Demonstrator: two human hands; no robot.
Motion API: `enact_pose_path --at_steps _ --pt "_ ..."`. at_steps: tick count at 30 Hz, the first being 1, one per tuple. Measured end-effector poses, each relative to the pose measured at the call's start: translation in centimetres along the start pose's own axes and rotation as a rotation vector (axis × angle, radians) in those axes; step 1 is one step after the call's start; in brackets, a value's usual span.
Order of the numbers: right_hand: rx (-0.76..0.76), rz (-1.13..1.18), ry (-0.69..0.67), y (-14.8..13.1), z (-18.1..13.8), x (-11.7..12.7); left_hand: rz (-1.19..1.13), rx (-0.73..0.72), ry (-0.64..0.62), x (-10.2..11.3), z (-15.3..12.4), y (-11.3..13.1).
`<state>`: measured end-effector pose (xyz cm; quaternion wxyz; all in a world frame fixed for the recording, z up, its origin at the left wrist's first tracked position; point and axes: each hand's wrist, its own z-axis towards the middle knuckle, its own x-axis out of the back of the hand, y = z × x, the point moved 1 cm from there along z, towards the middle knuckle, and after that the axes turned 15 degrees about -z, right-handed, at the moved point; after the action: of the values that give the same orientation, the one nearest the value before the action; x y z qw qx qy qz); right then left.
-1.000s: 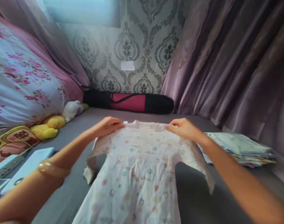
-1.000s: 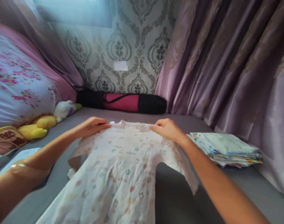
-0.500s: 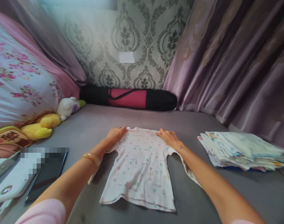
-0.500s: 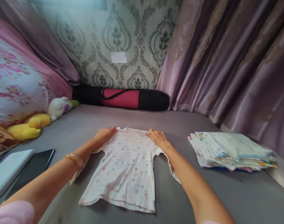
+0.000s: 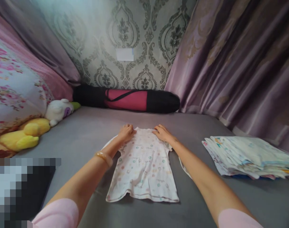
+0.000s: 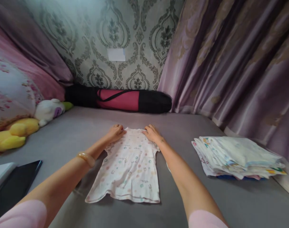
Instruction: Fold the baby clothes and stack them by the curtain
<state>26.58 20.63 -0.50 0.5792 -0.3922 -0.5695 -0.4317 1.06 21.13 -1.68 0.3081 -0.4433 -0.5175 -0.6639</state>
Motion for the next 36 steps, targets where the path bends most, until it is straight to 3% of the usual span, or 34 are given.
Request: enact_pose_path --at_steps 3,6,10,13,15,17,21,24,29,32,36 --pt "-0.049 0.046 0.025 -0.3 0.6 -0.2 -0.048 -0.007 0.077 -1.2 0.1 -0.6" --pt "-0.084 0.172 0.007 1.4 -0.4 1.0 -0.065 -0.063 0.057 -1.1 0.2 -1.5" --pt "-0.263 0.134 -0.042 6.1 -6.8 2.5 -0.054 -0.076 0.004 0.4 0.5 -1.1" --pt "-0.366 0.149 -0.301 8.9 -13.2 2.0 -0.079 -0.124 0.051 0.6 0.6 1.8" --pt "-0.419 0.192 -0.337 9.7 -16.2 1.5 -0.154 -0.238 0.047 -0.4 0.7 5.0" --pt "-0.457 0.217 -0.335 9.6 -17.8 1.2 -0.263 -0.381 -0.036 -2.2 0.8 8.5" --pt "-0.442 0.26 -0.367 8.7 -17.9 1.6 -0.299 -0.447 -0.071 -6.2 0.4 13.8" --pt "-0.427 0.335 -0.284 9.7 -17.4 2.8 -0.283 -0.442 -0.061 -8.2 -0.6 15.0" --pt "-0.641 0.28 0.001 14.8 -16.8 4.4 -0.174 -0.394 -0.067 -9.1 -1.9 14.9" --pt "-0.604 0.019 0.061 16.5 -16.9 3.9 -0.145 -0.365 -0.118 -9.0 -2.0 15.3" --pt "-0.425 -0.487 0.183 15.0 -17.6 2.3 -0.156 -0.292 -0.272 -7.4 -1.7 16.3"
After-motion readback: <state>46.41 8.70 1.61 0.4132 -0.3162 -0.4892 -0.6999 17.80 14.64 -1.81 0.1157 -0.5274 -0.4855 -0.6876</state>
